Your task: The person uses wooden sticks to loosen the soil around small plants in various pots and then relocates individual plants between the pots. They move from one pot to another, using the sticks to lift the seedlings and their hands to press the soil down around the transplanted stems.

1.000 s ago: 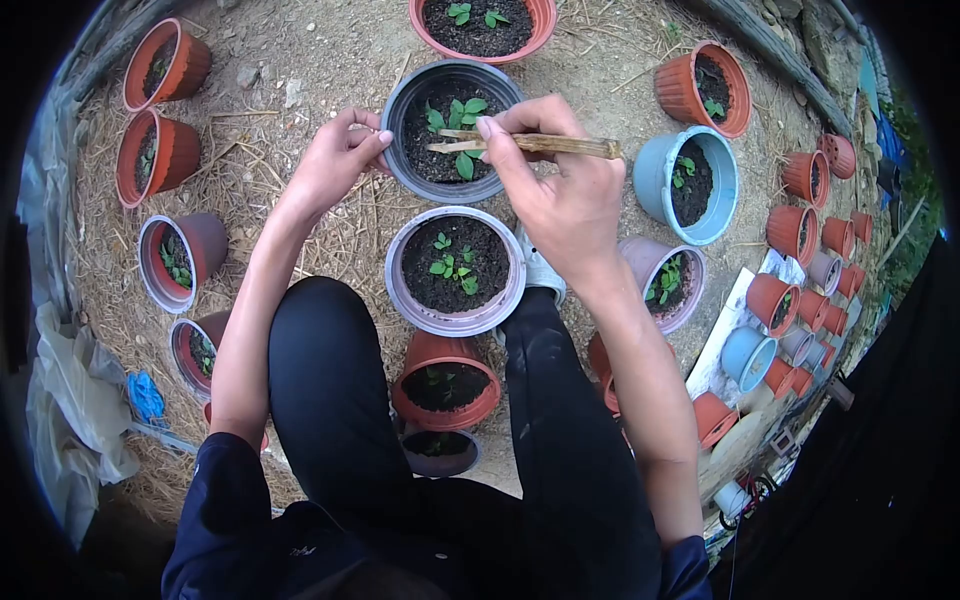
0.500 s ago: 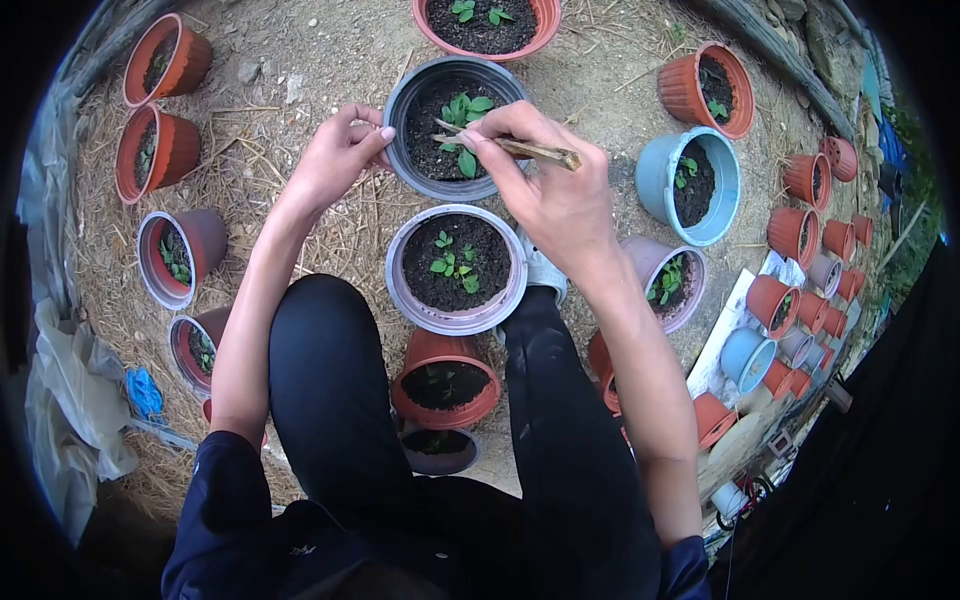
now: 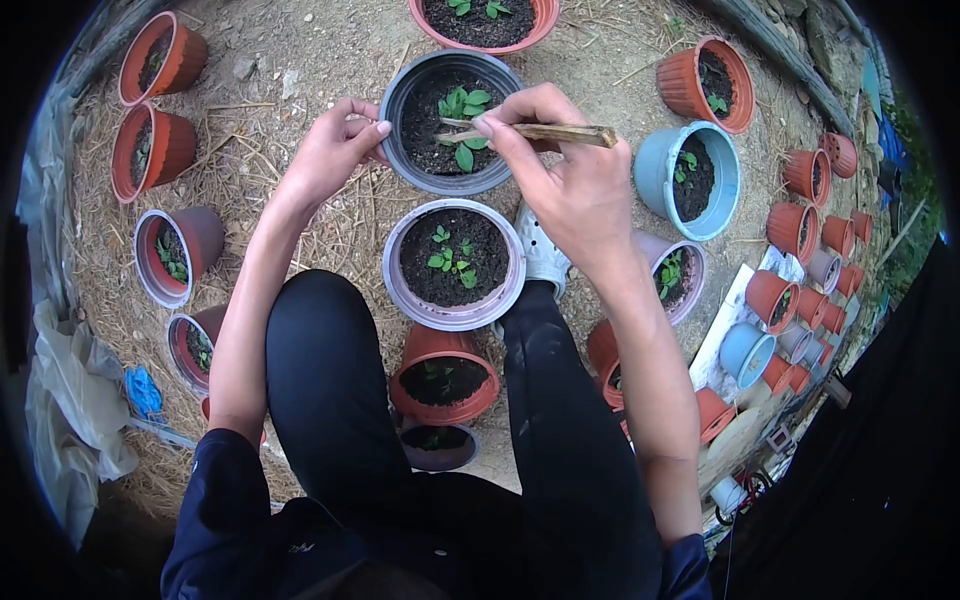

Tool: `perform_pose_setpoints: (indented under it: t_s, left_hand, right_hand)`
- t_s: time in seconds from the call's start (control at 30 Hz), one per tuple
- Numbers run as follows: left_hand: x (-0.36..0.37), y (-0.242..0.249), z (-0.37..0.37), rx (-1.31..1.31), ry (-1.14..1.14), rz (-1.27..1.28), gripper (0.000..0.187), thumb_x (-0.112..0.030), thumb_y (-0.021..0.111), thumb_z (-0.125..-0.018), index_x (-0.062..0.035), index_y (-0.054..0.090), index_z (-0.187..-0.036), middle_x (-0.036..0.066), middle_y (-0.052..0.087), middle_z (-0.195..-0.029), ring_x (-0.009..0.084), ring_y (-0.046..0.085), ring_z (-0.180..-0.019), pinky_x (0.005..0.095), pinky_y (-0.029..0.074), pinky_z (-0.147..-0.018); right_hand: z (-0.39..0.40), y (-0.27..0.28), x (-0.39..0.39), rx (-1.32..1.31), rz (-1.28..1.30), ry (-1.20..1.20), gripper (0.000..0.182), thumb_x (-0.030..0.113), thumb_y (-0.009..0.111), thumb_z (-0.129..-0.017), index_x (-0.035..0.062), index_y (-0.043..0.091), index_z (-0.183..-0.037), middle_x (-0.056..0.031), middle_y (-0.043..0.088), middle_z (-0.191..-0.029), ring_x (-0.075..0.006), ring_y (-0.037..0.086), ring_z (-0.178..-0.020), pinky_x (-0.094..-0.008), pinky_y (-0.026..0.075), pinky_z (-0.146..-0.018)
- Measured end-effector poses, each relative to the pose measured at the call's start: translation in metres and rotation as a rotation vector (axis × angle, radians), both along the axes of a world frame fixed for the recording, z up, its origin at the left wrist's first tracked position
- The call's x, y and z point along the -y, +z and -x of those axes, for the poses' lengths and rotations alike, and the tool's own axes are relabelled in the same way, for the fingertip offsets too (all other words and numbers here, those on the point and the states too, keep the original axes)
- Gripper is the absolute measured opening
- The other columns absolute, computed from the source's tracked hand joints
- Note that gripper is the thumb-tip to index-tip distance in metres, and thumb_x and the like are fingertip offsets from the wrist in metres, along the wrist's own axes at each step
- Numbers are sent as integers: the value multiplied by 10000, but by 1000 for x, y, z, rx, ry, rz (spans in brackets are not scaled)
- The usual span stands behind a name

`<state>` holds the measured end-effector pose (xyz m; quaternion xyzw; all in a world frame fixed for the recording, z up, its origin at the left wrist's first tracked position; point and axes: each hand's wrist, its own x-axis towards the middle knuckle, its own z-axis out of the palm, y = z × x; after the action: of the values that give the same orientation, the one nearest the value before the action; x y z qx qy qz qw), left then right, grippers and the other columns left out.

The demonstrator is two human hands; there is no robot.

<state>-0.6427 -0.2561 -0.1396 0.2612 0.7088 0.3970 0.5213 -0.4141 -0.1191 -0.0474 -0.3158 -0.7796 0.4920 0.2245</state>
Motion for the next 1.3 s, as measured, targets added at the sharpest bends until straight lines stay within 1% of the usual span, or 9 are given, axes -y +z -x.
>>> perform_pose_setpoints:
  t_s: [0.07,0.6,0.67,0.8,0.9,0.97,1.1,1.2,1.3]
  left_hand:
    - [0,-2,0,3,-2,-1,265,-135,633,-1071,72,561,-1220,133,768,-855,176,754,-816,325,600,-785]
    - [0,-2,1,5,3,-2,263,-129,634,-1072,74,566,-1225,137,764,-849,180,755,-823,339,612,-798]
    - [0,-3,1,8,5,-3,265,-130,634,-1073,75,565,-1226,137,764,-845,180,755,-824,341,612,-799]
    - [0,-4,2,15,-1,-9,259,-130,630,-1075,73,567,-1222,133,766,-843,178,756,-823,343,611,-808]
    - [1,-4,2,12,-4,-14,251,-130,627,-1077,70,568,-1217,134,767,-841,179,757,-822,342,611,-806]
    - [0,-2,1,12,-5,-16,246,-130,626,-1078,68,569,-1213,135,767,-840,179,756,-821,342,611,-806]
    - [0,0,0,0,-5,0,244,-131,630,-1076,64,573,-1212,133,767,-843,181,756,-821,335,605,-797]
    - [0,-1,1,7,-2,-12,248,-135,637,-1075,63,575,-1211,131,766,-849,178,752,-819,331,599,-793]
    - [0,1,-1,5,5,-11,252,-139,642,-1074,62,577,-1210,128,765,-849,175,748,-817,331,596,-795]
  right_hand:
    - [-3,0,-2,-42,-109,30,119,126,741,-1002,11,716,-1022,-92,782,-891,-167,788,-833,-310,609,-715]
    - [-3,4,4,56,-65,126,137,115,769,-976,0,700,-1002,-101,770,-885,-179,780,-792,-322,610,-704]
    - [1,9,7,106,-40,218,87,40,729,-1001,-16,702,-1062,-95,756,-988,-150,749,-928,-311,600,-838]
    - [3,4,9,6,-7,162,94,37,724,-1004,-18,705,-1078,-100,761,-981,-151,751,-955,-312,600,-856]
    - [-3,10,3,102,44,148,102,43,734,-998,-25,697,-1065,-99,763,-955,-147,759,-917,-303,603,-836]
    - [-8,13,-3,109,-26,100,150,141,765,-982,3,708,-1001,-88,769,-847,-172,781,-790,-325,607,-710]
    - [-10,24,-9,137,-129,123,140,138,758,-986,12,699,-994,-81,758,-818,-182,778,-775,-330,604,-704]
    - [-8,24,-4,175,-149,133,126,78,749,-996,-32,688,-982,-82,744,-850,-147,755,-796,-292,596,-742]
    - [-8,16,-4,42,-55,120,136,128,757,-985,14,683,-984,-90,754,-835,-190,775,-766,-336,597,-693]
